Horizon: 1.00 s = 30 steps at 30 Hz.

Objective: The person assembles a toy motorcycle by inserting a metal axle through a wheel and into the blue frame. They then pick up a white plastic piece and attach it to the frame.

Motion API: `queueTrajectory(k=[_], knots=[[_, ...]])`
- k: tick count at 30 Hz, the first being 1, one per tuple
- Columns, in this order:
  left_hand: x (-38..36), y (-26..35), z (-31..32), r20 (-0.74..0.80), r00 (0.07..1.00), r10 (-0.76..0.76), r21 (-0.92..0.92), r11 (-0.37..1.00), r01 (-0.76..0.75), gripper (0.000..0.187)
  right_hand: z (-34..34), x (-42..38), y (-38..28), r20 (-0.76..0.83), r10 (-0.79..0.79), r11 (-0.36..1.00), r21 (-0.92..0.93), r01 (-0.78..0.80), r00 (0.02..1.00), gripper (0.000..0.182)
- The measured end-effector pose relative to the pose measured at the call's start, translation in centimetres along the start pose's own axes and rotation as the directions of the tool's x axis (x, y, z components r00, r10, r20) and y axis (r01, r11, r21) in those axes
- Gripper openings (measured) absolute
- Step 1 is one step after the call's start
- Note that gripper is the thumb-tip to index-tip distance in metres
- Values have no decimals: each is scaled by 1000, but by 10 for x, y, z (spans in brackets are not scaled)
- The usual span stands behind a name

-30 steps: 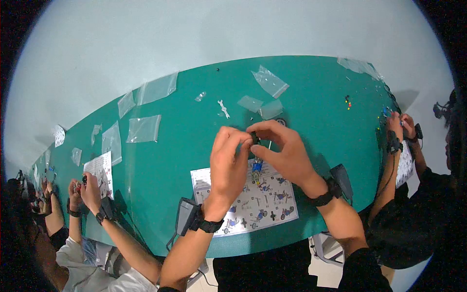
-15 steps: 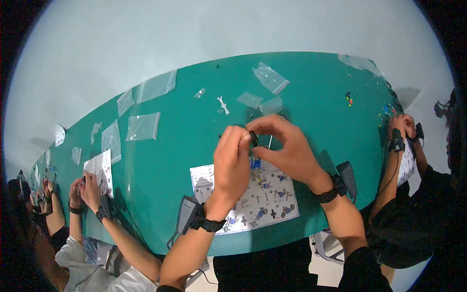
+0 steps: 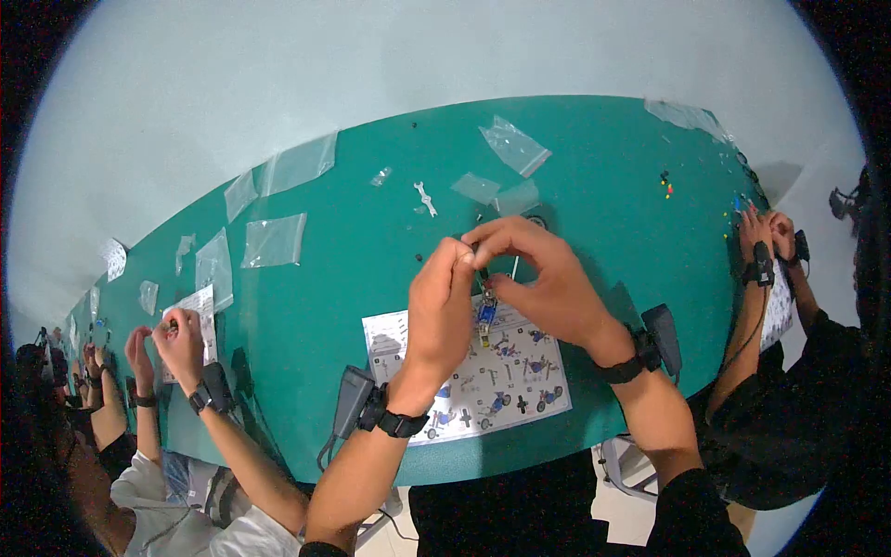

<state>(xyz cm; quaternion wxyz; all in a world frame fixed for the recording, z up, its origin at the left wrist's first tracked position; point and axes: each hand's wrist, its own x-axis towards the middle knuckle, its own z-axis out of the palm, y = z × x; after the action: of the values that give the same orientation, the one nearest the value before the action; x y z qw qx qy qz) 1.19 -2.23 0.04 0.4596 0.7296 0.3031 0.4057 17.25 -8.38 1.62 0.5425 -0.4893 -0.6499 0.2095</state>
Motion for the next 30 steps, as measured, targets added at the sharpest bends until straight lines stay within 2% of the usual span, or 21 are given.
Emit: queueTrajectory(k=[2, 5, 6, 8, 11, 14, 15, 17, 20, 21, 23, 26, 27, 29, 30], knots=[[0, 3, -1, -2, 1000, 5, 27, 1000, -5, 18, 2, -2, -3, -38, 53, 995, 89, -50, 998, 39], [1, -1, 0, -13, 996, 86, 59, 995, -85, 18, -1, 0, -19, 56, 378, 922, 70, -382, 924, 38], [1, -3, 1, -17, 992, 124, 68, 990, -123, 18, -2, 1, -19, 73, 362, 929, 56, -366, 930, 38], [0, -1, 0, -5, 996, 94, 46, 995, -93, 19, -4, 1, -17, 106, 330, 942, 30, -335, 938, 39], [1, -8, 2, 6, 1000, 26, -33, 999, -26, 20, -7, 0, 0, 134, 39, 999, -25, -36, 990, 37], [0, -5, 2, 2, 1000, -28, -29, 999, 28, 20, -3, -3, 4, 55, 25, 993, 110, -31, 998, 37], [-1, -2, 1, -1, 999, -43, -8, 999, 43, 19, 0, -3, 0, 22, 77, 990, 116, -79, 997, 35], [-2, 0, 1, -5, 1000, 23, -2, 1000, -23, 19, 6, -1, -12, -44, 178, 977, 129, -171, 983, 33], [0, -2, 2, -17, 989, 146, 57, 988, -145, 17, -2, 3, -16, 132, 482, 858, 127, -497, 866, 38], [0, -3, 2, -21, 982, 190, 84, 979, -187, 16, -3, 2, -16, 106, 420, 897, 104, -431, 901, 38], [0, -2, 2, -25, 993, 115, 70, 991, -113, 16, -3, 0, -15, 61, 286, 956, 54, -289, 956, 39], [0, 1, 0, -7, 1000, -23, -5, 1000, 23, 18, -4, 2, -6, 35, -112, 974, -197, 117, 993, 39], [0, 1, 0, 6, 997, -73, -40, 997, 73, 19, -4, 2, -6, 9, -90, 983, -159, 90, 996, 39], [1, -1, -1, -12, 1000, -20, 18, 1000, 21, 19, -1, 1, -6, -41, -39, 996, -81, 36, 998, 39], [2, -1, -1, -20, 1000, 7, 48, 999, -6, 20, 0, 1, -9, -9, 107, 993, -42, -107, 994, 40]])
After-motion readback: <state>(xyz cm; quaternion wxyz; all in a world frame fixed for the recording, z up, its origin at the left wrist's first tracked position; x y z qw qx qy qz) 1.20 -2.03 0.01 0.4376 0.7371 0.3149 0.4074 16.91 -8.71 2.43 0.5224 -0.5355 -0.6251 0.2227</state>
